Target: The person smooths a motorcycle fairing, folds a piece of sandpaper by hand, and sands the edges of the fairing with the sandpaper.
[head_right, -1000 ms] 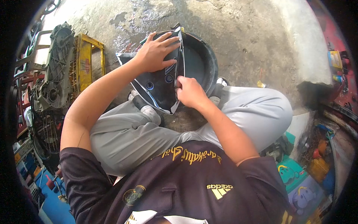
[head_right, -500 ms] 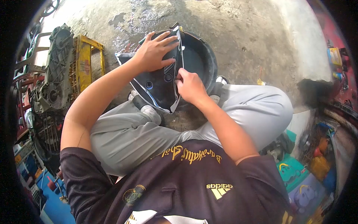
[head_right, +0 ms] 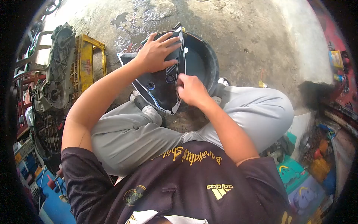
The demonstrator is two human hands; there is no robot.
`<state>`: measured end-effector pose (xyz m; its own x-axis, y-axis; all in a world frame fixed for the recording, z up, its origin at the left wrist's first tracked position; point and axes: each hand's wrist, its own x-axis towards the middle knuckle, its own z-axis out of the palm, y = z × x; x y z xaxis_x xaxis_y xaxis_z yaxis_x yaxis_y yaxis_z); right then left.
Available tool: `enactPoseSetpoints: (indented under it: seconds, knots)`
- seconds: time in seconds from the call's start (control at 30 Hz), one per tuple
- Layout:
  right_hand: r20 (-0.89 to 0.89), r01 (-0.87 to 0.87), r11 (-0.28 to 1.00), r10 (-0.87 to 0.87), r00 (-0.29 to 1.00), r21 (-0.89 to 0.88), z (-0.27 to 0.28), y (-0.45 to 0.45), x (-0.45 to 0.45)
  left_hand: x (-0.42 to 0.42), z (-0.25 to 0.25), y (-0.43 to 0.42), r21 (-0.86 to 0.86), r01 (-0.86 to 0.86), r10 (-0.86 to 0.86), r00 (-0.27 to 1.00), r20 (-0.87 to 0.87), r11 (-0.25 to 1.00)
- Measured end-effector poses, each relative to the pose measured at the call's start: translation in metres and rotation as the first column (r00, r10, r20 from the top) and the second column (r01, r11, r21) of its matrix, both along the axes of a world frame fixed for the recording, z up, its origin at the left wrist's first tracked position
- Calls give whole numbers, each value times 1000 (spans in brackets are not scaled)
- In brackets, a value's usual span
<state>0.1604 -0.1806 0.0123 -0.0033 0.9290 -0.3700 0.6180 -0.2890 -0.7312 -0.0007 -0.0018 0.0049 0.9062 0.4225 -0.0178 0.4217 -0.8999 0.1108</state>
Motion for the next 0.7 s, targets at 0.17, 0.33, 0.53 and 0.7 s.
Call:
enactPoseSetpoints:
  seconds: [0.17,0.33,0.53,0.7]
  knots:
    - [-18,147,989,-147,989,22,2,5,0,0,-4,0,21,3,-3,1000,18,1000]
    - [-25,60,998,-59,998,27,2,5,-1,0,-4,0,16,-1,1,1000,3,1000]
    - [-17,56,998,-55,998,36,-2,-1,-1,0,-3,2,31,7,-7,1000,11,999]
    - [-36,179,981,-177,984,69,4,4,-3,0,-3,1,30,0,-1,1000,24,1000]
